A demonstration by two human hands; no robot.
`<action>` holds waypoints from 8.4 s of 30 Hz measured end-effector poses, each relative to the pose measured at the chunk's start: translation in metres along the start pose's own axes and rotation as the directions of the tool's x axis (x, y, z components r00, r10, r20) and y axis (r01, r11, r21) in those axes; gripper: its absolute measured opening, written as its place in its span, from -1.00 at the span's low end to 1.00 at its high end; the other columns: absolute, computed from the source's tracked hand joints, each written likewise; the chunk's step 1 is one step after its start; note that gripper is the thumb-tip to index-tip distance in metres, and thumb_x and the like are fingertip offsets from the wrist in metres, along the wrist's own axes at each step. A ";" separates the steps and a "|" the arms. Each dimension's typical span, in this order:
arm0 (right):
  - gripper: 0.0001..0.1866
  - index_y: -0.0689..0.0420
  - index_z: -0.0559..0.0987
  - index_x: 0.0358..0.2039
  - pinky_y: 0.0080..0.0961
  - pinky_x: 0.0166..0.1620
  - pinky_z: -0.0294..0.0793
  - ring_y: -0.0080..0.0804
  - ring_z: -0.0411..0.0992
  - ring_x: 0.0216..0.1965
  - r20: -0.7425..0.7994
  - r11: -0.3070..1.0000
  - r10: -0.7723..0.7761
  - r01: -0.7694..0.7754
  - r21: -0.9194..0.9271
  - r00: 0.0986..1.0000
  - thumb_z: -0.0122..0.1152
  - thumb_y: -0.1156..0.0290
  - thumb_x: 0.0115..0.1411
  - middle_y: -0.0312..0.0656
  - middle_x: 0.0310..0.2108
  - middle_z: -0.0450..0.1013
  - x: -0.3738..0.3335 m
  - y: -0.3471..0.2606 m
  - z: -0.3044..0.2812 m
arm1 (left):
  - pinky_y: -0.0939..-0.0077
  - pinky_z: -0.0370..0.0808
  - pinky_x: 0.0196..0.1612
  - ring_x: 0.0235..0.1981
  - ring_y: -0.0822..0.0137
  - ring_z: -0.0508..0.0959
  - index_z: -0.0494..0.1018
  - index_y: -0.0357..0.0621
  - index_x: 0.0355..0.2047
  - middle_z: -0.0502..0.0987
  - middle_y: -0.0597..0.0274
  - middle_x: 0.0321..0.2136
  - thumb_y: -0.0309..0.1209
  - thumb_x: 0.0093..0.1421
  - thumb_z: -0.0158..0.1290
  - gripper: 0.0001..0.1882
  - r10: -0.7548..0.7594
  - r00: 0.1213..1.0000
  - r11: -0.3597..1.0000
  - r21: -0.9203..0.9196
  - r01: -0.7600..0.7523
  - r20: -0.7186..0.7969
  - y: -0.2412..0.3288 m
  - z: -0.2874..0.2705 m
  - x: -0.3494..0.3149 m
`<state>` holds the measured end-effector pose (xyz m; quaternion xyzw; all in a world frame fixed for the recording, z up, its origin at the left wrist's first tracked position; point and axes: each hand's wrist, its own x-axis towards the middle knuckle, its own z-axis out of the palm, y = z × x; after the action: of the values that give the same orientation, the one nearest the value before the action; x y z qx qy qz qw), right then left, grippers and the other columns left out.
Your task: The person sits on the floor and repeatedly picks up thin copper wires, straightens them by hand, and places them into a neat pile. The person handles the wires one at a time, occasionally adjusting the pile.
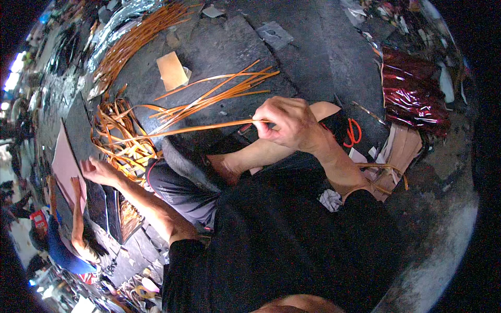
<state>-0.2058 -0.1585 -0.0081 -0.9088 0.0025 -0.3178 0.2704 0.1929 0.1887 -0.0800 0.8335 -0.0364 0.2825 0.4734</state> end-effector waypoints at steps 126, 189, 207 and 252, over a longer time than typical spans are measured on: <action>-0.89 0.12 0.53 -0.39 -0.34 -0.13 0.35 -0.19 0.47 -0.27 0.204 0.926 0.372 -0.345 -0.155 0.905 0.19 0.36 0.15 -0.17 -0.38 0.50 -0.007 0.034 -0.047 | 0.50 0.51 -0.34 -0.41 0.40 0.62 0.59 -0.14 -0.31 0.62 0.19 -0.44 -0.37 0.16 0.19 -0.86 0.426 0.254 0.900 -0.435 -0.022 0.868 0.202 0.050 -0.201; -0.87 0.16 0.51 -0.30 -0.51 -0.36 0.39 -0.48 0.39 -0.46 -0.300 0.535 0.767 -0.824 -0.188 0.567 0.06 0.38 0.27 -0.25 -0.50 0.44 -0.156 0.043 -0.188 | 0.46 0.43 0.06 -0.06 0.33 0.54 0.45 -0.25 0.01 0.55 0.14 -0.11 -0.49 0.28 0.01 -0.71 0.431 0.002 0.862 -0.412 0.296 0.902 0.228 0.073 -0.227; -0.42 0.14 0.35 0.03 -0.53 -0.35 0.45 -0.58 0.44 -0.39 0.132 0.707 0.400 -0.397 0.586 0.907 0.43 0.41 0.04 -0.24 -0.38 0.46 0.074 -0.007 0.008 | 0.67 0.48 -0.33 -0.48 0.56 0.52 0.50 -0.22 -0.29 0.57 0.31 -0.49 -0.35 0.26 0.11 -0.83 0.195 0.581 0.680 -0.536 0.500 0.790 0.282 0.050 -0.170; -0.78 0.15 0.46 -0.33 -0.37 -0.37 0.52 -0.18 0.55 -0.40 -0.225 0.988 0.041 -0.006 0.154 0.974 0.32 0.53 0.02 -0.15 -0.43 0.49 0.096 -0.049 0.057 | 0.59 0.50 -0.29 -0.42 0.53 0.49 0.43 -0.03 -0.23 0.48 0.45 -0.43 -0.18 0.32 -0.03 -0.78 0.034 0.694 -0.296 -0.656 0.694 0.719 0.243 0.045 -0.128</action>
<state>-0.1041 -0.1060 0.0343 -0.8429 0.0200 -0.4157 0.3410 0.0260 -0.0078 0.0245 0.1783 -0.0913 -0.2224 0.9541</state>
